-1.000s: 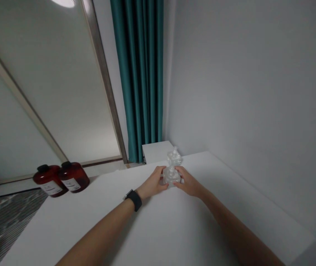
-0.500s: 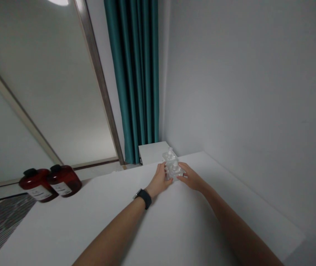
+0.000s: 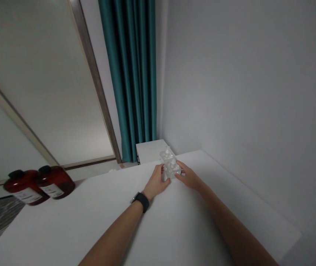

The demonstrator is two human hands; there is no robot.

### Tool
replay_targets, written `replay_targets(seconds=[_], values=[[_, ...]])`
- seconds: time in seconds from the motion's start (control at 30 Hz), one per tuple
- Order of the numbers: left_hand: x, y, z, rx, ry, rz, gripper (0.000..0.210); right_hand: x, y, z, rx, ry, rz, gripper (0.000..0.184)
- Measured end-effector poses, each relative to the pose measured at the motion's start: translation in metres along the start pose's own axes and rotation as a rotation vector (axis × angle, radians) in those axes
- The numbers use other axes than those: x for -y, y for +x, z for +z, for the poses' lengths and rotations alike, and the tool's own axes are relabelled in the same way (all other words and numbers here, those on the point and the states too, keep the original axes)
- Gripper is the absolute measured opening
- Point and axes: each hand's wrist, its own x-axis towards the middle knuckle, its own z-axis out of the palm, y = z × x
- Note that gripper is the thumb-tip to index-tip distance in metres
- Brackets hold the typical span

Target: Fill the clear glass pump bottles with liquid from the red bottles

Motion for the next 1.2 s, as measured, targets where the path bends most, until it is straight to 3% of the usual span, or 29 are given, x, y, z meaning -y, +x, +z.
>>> replay_targets(seconds=[0.33, 1.2], values=[[0.002, 0.000, 0.002, 0.007, -0.058, -0.018, 0.070, 0.010, 0.002, 0.008, 0.022, 0.029, 0.040, 0.082], [0.005, 0.002, 0.001, 0.002, -0.005, -0.010, 0.062, -0.001, 0.004, 0.016, -0.048, 0.038, 0.091, 0.088]])
